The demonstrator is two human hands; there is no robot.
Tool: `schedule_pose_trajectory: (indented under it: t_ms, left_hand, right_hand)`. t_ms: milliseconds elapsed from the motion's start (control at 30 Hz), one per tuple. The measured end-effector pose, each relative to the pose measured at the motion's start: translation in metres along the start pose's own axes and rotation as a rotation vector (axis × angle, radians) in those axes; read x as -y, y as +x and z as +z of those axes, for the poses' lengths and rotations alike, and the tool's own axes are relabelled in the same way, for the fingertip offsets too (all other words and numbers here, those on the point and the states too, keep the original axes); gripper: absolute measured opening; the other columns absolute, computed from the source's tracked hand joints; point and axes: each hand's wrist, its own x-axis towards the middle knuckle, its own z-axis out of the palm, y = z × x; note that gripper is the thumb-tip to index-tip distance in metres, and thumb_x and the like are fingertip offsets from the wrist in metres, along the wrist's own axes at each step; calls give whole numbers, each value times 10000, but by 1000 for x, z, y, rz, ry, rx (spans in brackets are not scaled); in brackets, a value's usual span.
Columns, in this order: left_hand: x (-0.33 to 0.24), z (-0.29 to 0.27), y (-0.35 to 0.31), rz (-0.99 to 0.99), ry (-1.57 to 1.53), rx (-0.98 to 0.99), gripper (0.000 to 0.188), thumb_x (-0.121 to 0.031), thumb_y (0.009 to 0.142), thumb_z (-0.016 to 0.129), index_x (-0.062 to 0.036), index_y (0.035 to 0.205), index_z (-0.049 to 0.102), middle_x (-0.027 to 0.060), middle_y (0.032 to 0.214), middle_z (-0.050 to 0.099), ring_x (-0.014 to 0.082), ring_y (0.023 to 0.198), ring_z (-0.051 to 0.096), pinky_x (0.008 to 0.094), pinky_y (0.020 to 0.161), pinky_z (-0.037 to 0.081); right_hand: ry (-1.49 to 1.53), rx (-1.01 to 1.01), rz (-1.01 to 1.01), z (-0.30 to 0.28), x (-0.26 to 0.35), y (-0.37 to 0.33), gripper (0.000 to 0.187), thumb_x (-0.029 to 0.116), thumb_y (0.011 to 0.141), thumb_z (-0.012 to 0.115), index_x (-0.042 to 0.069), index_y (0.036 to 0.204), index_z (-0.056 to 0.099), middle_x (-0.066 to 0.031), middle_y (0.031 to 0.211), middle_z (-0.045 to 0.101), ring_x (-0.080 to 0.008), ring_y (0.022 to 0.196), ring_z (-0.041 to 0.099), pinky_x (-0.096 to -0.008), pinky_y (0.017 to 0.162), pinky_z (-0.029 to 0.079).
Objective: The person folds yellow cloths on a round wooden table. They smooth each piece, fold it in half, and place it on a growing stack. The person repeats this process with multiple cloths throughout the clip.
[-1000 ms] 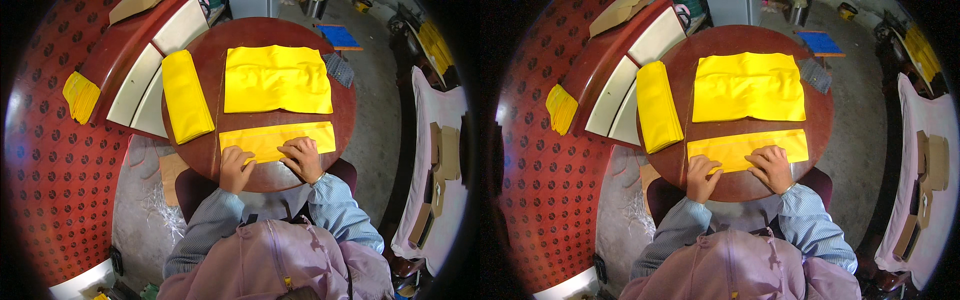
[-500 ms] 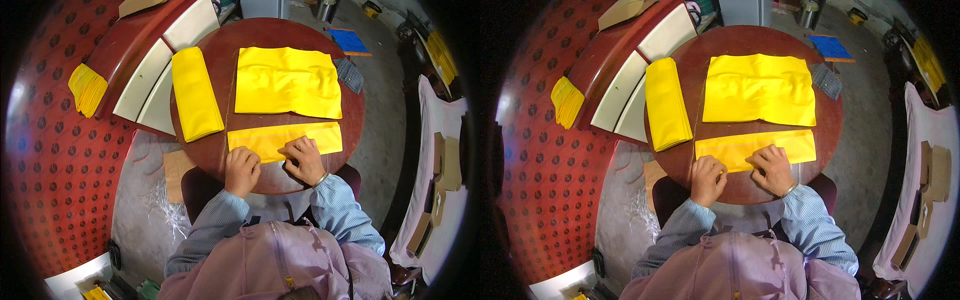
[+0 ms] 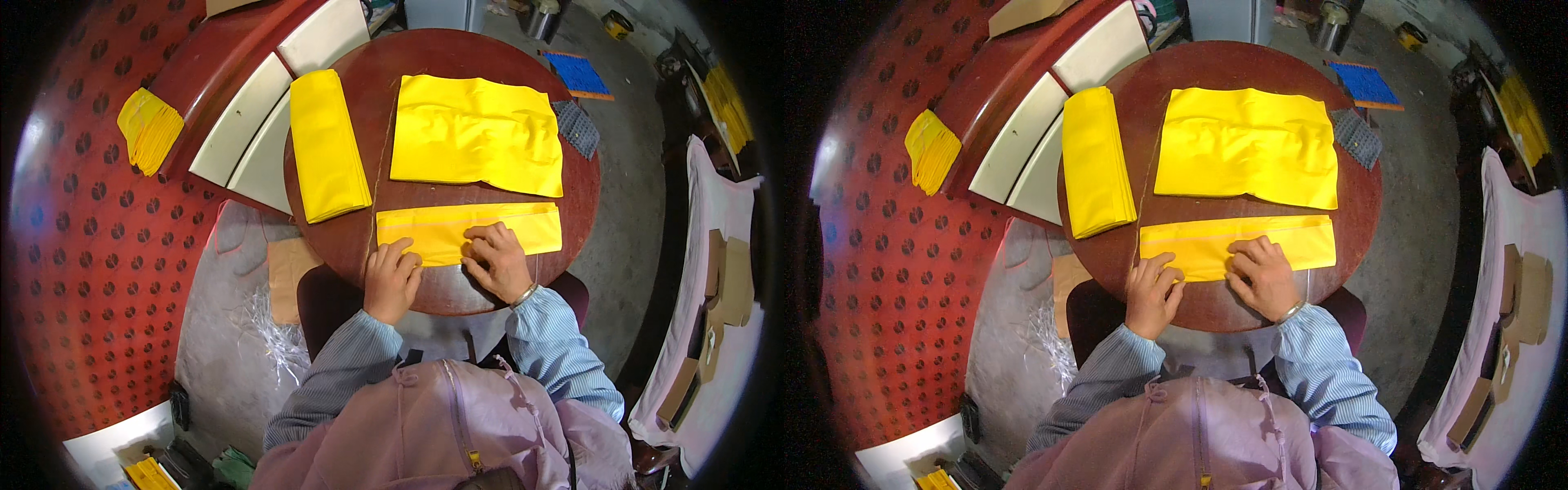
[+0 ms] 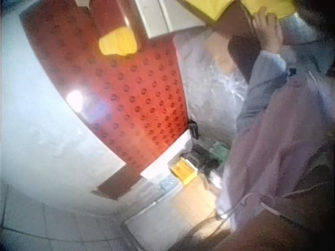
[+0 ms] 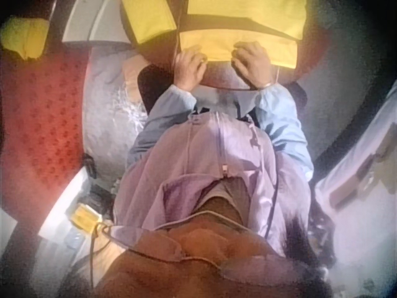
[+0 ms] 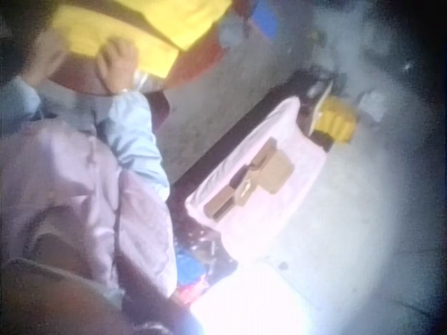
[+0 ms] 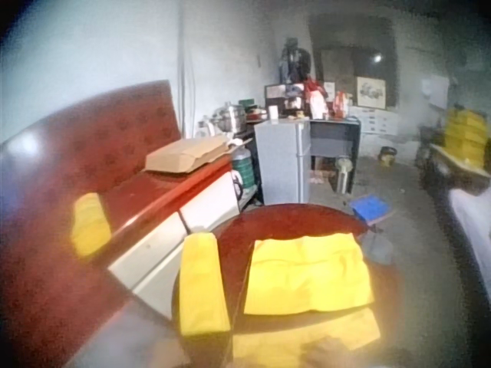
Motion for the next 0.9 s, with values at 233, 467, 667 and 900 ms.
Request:
schedule_pose_trajectory:
  t_ms: [233, 467, 667, 900]
  left_hand:
    - [-1, -7, 3, 58, 70, 33, 204, -55, 839, 797, -88, 1015, 700, 114, 1053, 636, 348, 1075, 600, 470, 970, 474]
    - [-1, -11, -8, 20, 68, 84, 156, -31, 880, 756, -78, 1018, 699, 115, 1011, 626, 323, 1032, 604, 449, 933, 497]
    - [-1, -12, -5, 66, 27, 50, 176, -118, 897, 800, -86, 1044, 711, 109, 1041, 668, 326, 1044, 614, 457, 957, 480]
    - [-4, -7, 4, -24, 34, 29, 259, -173, 899, 829, -91, 1130, 744, 86, 1016, 690, 307, 1003, 625, 447, 935, 460]
  right_hand:
    - [-15, 98, -40, 26, 23, 22, 277, 173, 847, 764, 119, 1118, 751, -74, 1121, 670, -297, 1053, 590, -431, 886, 469]
    - [-73, 149, 101, -3, 10, 1, 260, 199, 880, 782, 119, 1126, 768, -77, 1126, 683, -291, 1071, 606, -429, 873, 477]
    - [-117, 51, 94, -21, -4, -18, 275, 239, 869, 819, 107, 1102, 756, -64, 1184, 705, -294, 1099, 620, -430, 880, 483]
    - [-199, -30, 190, -32, -17, -31, 218, 216, 900, 806, 105, 1078, 745, -72, 1031, 711, -283, 970, 645, -403, 824, 490]
